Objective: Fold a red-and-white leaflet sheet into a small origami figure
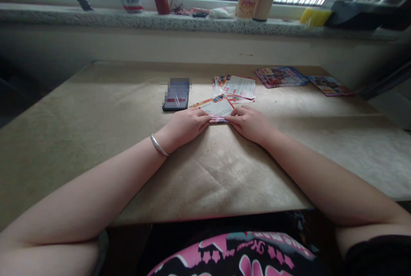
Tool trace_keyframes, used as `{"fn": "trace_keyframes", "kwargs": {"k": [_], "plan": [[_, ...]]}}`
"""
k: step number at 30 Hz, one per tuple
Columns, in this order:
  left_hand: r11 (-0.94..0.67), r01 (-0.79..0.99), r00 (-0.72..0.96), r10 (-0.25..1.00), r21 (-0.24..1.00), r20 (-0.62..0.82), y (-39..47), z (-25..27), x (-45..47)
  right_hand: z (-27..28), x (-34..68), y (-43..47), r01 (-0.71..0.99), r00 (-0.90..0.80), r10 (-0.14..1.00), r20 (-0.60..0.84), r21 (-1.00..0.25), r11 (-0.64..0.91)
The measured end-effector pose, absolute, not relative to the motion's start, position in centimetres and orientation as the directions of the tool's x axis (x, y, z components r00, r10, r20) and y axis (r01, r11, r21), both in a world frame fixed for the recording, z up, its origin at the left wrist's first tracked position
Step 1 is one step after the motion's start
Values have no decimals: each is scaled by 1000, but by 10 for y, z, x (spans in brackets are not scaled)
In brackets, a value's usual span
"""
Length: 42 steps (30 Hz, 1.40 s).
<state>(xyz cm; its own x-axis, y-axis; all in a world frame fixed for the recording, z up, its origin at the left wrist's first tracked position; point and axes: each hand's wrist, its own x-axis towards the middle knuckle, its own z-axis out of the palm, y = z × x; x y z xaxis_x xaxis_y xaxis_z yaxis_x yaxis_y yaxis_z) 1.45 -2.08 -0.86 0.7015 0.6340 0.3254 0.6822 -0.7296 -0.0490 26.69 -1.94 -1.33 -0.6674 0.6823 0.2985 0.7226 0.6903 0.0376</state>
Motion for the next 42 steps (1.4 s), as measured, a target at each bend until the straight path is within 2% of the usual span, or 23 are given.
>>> {"fn": "trace_keyframes", "kwargs": {"k": [10, 20, 27, 42], "plan": [[-726, 688, 682, 642, -10, 352, -24, -6, 16, -12, 267, -20, 734, -660, 692, 293, 51, 677], [-703, 705, 689, 649, -94, 323, -24, -7, 16, -9, 265, -22, 755, -642, 721, 260, 53, 653], [-709, 689, 718, 635, -155, 286, -23, -7, 18, -11, 267, -22, 756, -631, 718, 295, 25, 654], [-671, 720, 690, 665, -176, 285, -28, -8, 25, -10, 270, -21, 765, -611, 738, 286, -27, 644]]}}
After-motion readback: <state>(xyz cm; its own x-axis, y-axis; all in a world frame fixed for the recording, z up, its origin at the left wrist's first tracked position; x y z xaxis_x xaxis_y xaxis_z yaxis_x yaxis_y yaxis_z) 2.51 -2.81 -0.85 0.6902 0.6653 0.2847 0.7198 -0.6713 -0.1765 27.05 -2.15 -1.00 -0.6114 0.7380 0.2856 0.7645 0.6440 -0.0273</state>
